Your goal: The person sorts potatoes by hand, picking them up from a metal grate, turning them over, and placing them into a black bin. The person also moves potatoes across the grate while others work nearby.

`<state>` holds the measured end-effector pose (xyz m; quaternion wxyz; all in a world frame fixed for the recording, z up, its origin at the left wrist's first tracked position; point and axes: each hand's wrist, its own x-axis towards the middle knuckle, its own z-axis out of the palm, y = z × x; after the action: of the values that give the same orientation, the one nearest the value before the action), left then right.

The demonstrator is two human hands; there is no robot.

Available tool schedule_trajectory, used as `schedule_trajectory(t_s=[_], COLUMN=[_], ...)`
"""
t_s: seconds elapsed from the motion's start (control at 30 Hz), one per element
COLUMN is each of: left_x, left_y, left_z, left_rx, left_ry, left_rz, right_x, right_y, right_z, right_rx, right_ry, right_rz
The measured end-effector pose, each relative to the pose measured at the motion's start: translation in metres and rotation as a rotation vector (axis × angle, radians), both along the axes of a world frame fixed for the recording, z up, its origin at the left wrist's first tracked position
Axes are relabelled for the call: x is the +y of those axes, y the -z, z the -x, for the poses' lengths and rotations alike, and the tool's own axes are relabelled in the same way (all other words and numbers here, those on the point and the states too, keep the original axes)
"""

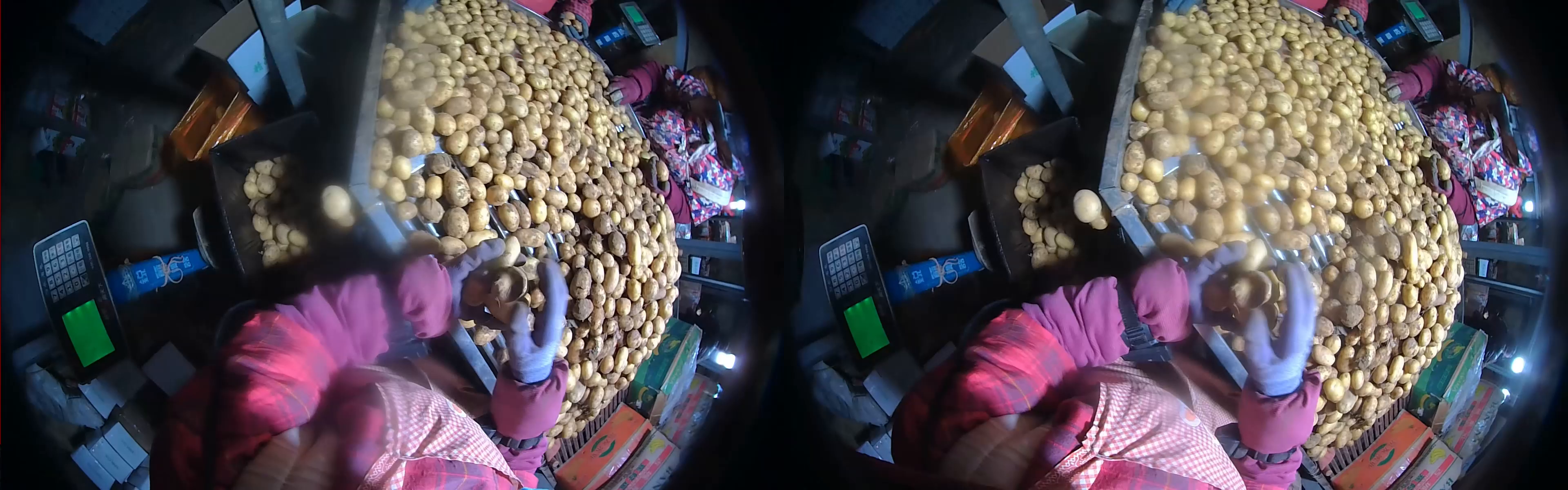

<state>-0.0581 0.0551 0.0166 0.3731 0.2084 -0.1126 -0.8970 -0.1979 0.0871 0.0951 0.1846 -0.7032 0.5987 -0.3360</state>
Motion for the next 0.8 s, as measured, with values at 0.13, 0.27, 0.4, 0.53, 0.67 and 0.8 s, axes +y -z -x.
schedule_trajectory(t_s=[0.13, 0.27, 0.4, 0.53, 0.67, 0.8], left_x=[-0.020, -0.070, -0.166, -0.276, -0.255, -0.218], left_y=[0.038, -0.003, 0.000, 0.009, -0.003, 0.015], left_z=[-0.036, -0.089, -0.165, -0.225, -0.227, -0.220], left_rx=[0.108, 0.703, 0.176, -0.071, -0.227, -0.407], left_ry=[-0.019, -0.050, -0.329, -0.777, -0.765, -0.621], left_rz=[0.346, 0.132, 0.150, -0.091, -0.117, -0.051], right_x=[-0.002, -0.009, -0.014, -0.011, -0.011, -0.009], right_y=[0.027, 0.089, 0.137, 0.147, 0.148, 0.151], right_z=[0.019, 0.048, 0.049, 0.052, 0.055, 0.058], right_rx=[-0.296, 0.405, 0.616, 0.746, 0.751, 0.788], right_ry=[0.305, 0.167, 0.108, 0.141, 0.170, 0.196], right_rz=[-0.063, 0.035, 0.162, 0.110, 0.098, 0.048])
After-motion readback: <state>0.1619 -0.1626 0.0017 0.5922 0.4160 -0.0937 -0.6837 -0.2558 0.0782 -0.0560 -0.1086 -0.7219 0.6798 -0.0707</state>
